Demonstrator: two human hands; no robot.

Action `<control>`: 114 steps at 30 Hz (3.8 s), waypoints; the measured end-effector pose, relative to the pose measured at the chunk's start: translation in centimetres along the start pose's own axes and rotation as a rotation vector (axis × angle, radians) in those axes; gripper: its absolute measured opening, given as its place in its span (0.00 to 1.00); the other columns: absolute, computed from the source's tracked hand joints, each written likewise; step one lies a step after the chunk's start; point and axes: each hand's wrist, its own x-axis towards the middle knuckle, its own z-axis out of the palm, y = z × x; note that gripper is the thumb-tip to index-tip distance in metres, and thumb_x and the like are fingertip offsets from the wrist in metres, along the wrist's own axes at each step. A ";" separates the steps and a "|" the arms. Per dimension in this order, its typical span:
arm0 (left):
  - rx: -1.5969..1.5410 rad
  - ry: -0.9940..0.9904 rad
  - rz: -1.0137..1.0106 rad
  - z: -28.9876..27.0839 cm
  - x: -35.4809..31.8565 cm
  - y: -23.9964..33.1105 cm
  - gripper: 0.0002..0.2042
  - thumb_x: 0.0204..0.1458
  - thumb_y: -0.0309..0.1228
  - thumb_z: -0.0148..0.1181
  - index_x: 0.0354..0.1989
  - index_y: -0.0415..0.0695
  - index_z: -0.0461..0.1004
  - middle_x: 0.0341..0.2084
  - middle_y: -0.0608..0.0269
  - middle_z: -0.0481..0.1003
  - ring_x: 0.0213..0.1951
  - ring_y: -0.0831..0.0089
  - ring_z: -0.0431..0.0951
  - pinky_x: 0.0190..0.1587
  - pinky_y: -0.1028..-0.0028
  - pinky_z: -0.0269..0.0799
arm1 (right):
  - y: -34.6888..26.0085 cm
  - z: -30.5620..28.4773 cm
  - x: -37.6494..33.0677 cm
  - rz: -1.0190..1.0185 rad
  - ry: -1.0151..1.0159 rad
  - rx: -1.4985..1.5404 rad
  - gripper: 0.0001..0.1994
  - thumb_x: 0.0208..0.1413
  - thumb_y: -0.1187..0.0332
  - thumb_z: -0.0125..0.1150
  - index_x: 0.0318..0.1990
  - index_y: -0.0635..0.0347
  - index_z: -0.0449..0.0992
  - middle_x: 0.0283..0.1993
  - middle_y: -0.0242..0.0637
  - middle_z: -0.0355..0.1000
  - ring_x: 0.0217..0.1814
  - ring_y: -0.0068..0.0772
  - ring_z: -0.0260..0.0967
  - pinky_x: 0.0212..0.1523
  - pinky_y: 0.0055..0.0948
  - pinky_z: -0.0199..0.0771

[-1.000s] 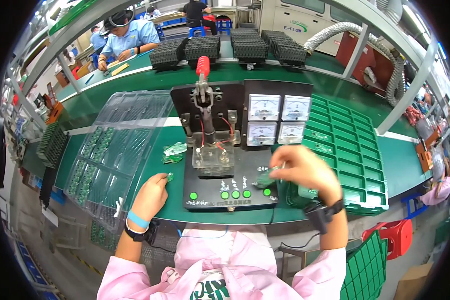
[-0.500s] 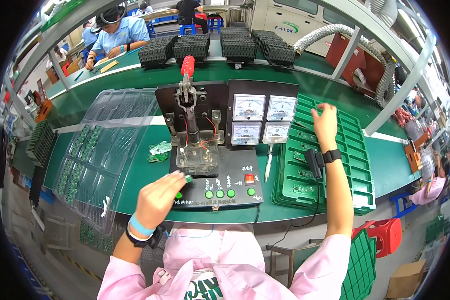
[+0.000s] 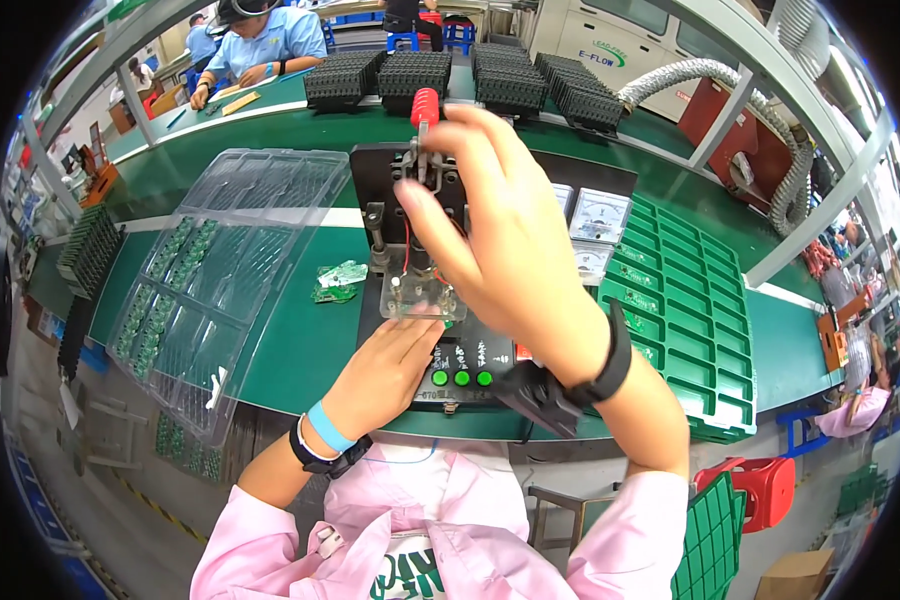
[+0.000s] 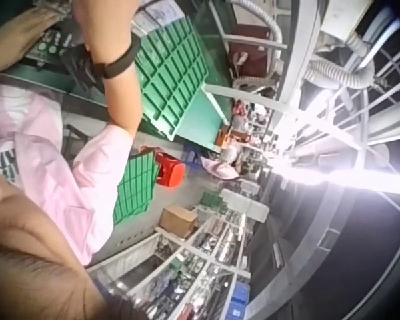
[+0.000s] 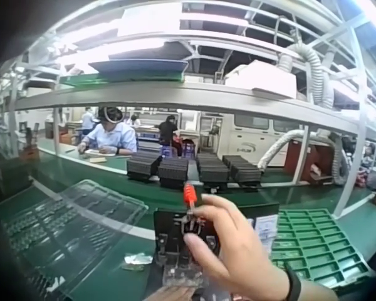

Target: The person is testing printed circuit boards (PCBs) by placing them into a testing fixture, pulling a lever, and monitoring gauges.

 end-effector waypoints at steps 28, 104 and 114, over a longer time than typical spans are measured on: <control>-0.256 0.386 -0.297 2.6 -8.0 0.6 0.36 0.39 0.37 0.76 0.58 0.41 0.67 0.60 0.35 0.64 0.55 0.41 0.72 0.52 0.58 0.74 | -1.7 4.1 -22.4 0.002 -0.256 -0.332 0.19 0.44 0.69 0.66 0.48 0.52 0.78 0.55 0.34 0.74 0.57 0.34 0.68 0.59 0.44 0.60; -0.022 0.166 0.028 -0.8 -0.1 -0.3 0.16 0.47 0.21 0.53 0.46 0.35 0.76 0.42 0.50 0.79 0.46 0.55 0.80 0.52 0.62 0.75 | 27.2 -8.5 -11.5 1.100 0.211 -0.112 0.12 0.52 0.66 0.66 0.39 0.66 0.79 0.29 0.37 0.77 0.25 0.23 0.72 0.27 0.24 0.72; -0.023 0.066 -0.024 0.2 -0.3 0.1 0.17 0.49 0.27 0.59 0.48 0.33 0.74 0.47 0.47 0.75 0.54 0.56 0.75 0.58 0.62 0.69 | 13.0 -4.4 -2.0 0.393 0.398 0.011 0.11 0.61 0.67 0.57 0.47 0.62 0.76 0.44 0.36 0.75 0.46 0.23 0.70 0.48 0.25 0.69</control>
